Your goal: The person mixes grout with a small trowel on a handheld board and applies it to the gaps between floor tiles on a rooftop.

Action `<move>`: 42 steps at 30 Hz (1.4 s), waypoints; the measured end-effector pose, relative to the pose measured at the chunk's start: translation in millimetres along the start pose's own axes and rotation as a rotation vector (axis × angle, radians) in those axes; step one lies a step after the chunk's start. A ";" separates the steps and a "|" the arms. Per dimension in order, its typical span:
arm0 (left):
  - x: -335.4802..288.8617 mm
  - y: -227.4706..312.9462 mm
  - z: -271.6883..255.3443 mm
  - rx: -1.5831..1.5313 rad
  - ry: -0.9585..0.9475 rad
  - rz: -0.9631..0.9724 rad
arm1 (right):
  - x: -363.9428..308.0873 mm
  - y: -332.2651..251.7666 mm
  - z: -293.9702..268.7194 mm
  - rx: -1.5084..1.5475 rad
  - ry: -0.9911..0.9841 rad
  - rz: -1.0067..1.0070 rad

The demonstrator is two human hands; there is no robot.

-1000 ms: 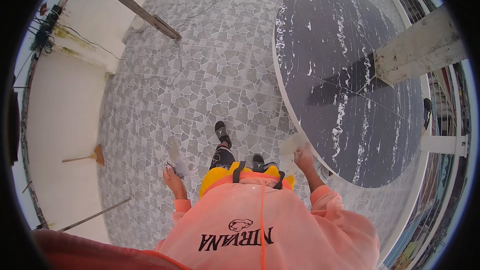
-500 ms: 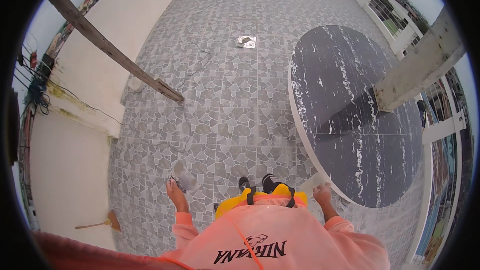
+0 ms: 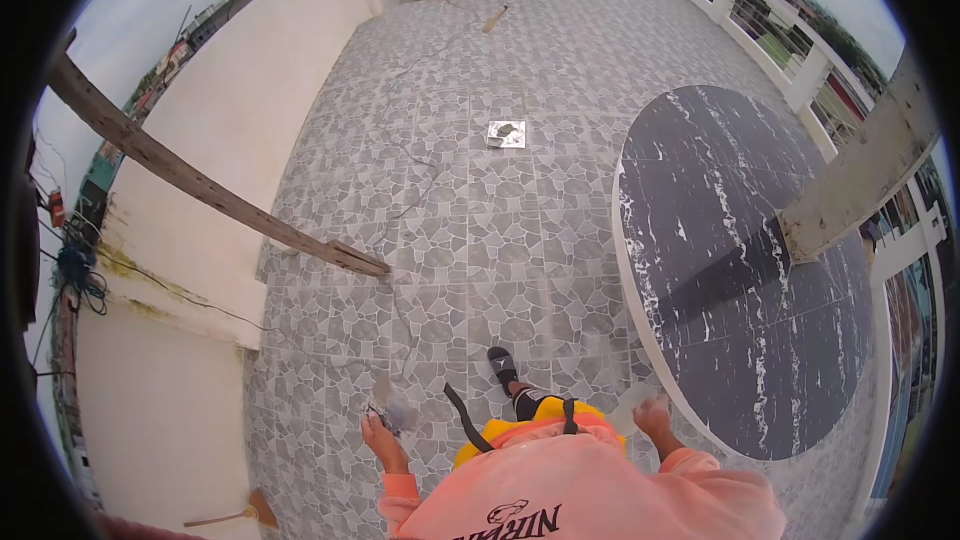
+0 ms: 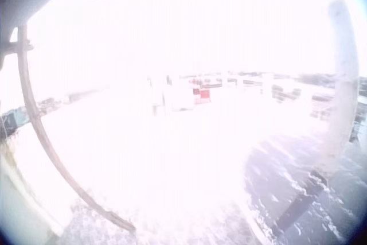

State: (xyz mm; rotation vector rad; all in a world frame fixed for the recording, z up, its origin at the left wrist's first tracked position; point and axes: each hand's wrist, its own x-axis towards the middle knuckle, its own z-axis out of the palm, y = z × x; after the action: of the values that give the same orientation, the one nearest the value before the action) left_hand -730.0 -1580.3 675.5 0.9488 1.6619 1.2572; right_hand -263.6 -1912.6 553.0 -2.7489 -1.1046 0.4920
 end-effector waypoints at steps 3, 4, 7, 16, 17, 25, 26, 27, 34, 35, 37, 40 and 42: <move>26.3 27.6 25.5 -0.031 0.018 -0.031 | 58.0 -34.8 11.9 0.047 -0.047 0.020; 41.6 32.0 31.6 -0.039 0.028 -0.010 | 88.7 -53.3 15.7 0.155 -0.035 0.103; 74.6 38.6 37.9 -0.029 0.063 -0.040 | 154.9 -88.1 16.4 0.055 0.174 -0.311; 182.4 65.0 134.8 -0.098 0.082 -0.089 | 330.4 -235.8 -47.5 0.379 0.386 -0.236; 196.2 64.1 147.1 -0.050 0.044 -0.087 | 346.4 -248.9 -56.7 0.375 0.388 -0.228; 324.3 101.6 274.5 -0.003 -0.142 -0.136 | 430.9 -324.2 -95.8 0.418 0.522 -0.185; 347.3 101.5 294.7 0.004 -0.147 -0.110 | 440.3 -330.7 -97.0 0.419 0.530 -0.179; 370.4 103.2 314.0 0.009 -0.151 -0.083 | 446.7 -333.8 -96.7 0.402 0.488 -0.101; 513.7 147.8 447.1 0.038 -0.404 0.002 | 476.6 -347.3 -89.0 0.220 0.543 0.153; 533.1 159.1 467.4 0.058 -0.425 0.013 | 483.3 -352.3 -88.8 0.227 0.550 0.161; 558.0 193.3 512.0 0.081 -0.460 0.027 | 488.2 -355.5 -91.9 0.237 0.512 0.286; 572.6 239.0 560.7 0.152 -0.536 0.037 | 502.9 -369.0 -94.7 0.232 0.528 0.369; 602.9 228.7 585.7 0.112 -0.551 0.007 | 524.3 -383.1 -92.8 0.227 0.539 0.370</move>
State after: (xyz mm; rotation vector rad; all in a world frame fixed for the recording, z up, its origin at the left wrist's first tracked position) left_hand -394.8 -776.7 703.3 1.2373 1.2974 0.8104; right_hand -124.1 -1273.7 604.5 -2.6387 -0.3932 -0.0944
